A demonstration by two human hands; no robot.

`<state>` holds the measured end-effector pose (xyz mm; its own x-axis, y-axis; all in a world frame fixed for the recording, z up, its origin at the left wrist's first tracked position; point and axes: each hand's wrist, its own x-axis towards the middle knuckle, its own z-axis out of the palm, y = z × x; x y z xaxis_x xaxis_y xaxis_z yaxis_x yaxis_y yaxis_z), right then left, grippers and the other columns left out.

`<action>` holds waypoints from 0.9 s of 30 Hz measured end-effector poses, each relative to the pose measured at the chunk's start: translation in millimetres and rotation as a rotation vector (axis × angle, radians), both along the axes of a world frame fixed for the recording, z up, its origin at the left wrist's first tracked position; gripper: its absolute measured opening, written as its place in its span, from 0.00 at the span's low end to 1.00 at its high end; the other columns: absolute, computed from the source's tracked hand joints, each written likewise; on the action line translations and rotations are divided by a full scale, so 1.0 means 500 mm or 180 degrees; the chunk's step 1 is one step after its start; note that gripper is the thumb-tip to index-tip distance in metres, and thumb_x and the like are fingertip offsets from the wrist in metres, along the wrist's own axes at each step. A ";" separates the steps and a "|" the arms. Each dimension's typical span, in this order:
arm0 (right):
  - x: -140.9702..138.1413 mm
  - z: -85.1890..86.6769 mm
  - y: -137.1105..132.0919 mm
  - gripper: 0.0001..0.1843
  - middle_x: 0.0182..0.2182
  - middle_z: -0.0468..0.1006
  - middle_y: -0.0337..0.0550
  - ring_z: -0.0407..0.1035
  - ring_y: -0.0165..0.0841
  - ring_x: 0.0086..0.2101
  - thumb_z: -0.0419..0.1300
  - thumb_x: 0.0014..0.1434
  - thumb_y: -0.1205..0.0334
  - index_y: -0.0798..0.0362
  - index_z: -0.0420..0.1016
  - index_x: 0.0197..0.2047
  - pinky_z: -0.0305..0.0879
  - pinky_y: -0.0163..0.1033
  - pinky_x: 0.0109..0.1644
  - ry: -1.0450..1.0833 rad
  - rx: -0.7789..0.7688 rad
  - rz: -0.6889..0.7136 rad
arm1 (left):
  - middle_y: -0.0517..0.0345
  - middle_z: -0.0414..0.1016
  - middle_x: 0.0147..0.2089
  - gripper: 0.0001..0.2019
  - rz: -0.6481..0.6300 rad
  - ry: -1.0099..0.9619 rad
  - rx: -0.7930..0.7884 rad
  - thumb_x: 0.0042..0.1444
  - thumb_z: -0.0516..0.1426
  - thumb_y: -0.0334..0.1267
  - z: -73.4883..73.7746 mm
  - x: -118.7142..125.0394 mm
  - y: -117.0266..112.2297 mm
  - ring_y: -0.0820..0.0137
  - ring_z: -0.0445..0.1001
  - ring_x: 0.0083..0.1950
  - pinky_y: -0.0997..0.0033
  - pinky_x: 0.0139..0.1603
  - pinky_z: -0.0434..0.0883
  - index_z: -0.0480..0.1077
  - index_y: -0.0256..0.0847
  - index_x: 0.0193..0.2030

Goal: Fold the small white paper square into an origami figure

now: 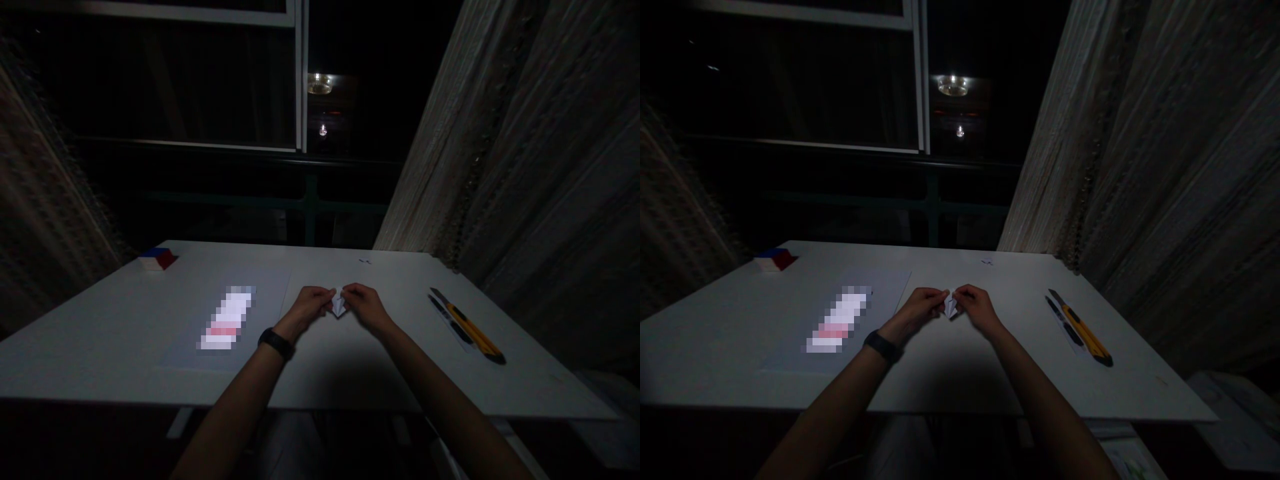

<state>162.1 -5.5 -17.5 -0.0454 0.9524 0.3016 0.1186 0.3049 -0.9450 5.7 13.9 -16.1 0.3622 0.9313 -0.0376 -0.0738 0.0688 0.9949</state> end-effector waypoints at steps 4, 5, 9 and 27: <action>0.003 -0.013 0.006 0.13 0.20 0.68 0.36 0.61 0.26 0.21 0.58 0.48 0.52 0.54 0.68 0.28 0.58 0.33 0.26 0.0164 -0.0084 0.0372 | 0.61 0.63 0.18 0.19 0.0113 0.0065 0.0054 0.40 0.59 0.50 0.000 0.004 -0.001 0.81 0.58 0.17 0.79 0.18 0.51 0.69 0.31 0.25; 0.004 -0.017 0.008 0.13 0.19 0.67 0.35 0.60 0.26 0.21 0.58 0.48 0.51 0.54 0.67 0.28 0.57 0.33 0.26 0.0186 -0.0077 0.0449 | 0.62 0.63 0.18 0.19 0.0161 0.0107 0.0083 0.40 0.59 0.50 -0.001 0.005 -0.001 0.81 0.57 0.17 0.79 0.18 0.51 0.69 0.31 0.24; 0.008 -0.025 0.013 0.13 0.21 0.65 0.35 0.59 0.26 0.22 0.58 0.48 0.52 0.54 0.66 0.27 0.55 0.33 0.26 0.0172 0.0041 0.0541 | 0.63 0.60 0.16 0.19 0.0250 0.0229 0.0257 0.41 0.58 0.51 -0.004 0.008 -0.002 0.81 0.55 0.17 0.79 0.17 0.50 0.67 0.32 0.22; -0.019 -0.031 0.005 0.18 0.26 0.67 0.34 0.65 0.28 0.24 0.56 0.48 0.49 0.49 0.59 0.39 0.62 0.33 0.23 0.0343 -0.0269 0.0000 | 0.58 0.66 0.19 0.18 0.0446 0.0140 0.0477 0.42 0.58 0.49 -0.010 0.017 0.000 0.78 0.61 0.19 0.78 0.20 0.57 0.70 0.31 0.22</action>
<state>152.9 -2.9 -32.9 -0.0170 0.9746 0.2234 0.0149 0.2237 -0.9746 14.1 13.9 -21.0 0.2299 0.9689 0.0921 -0.0284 -0.0879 0.9957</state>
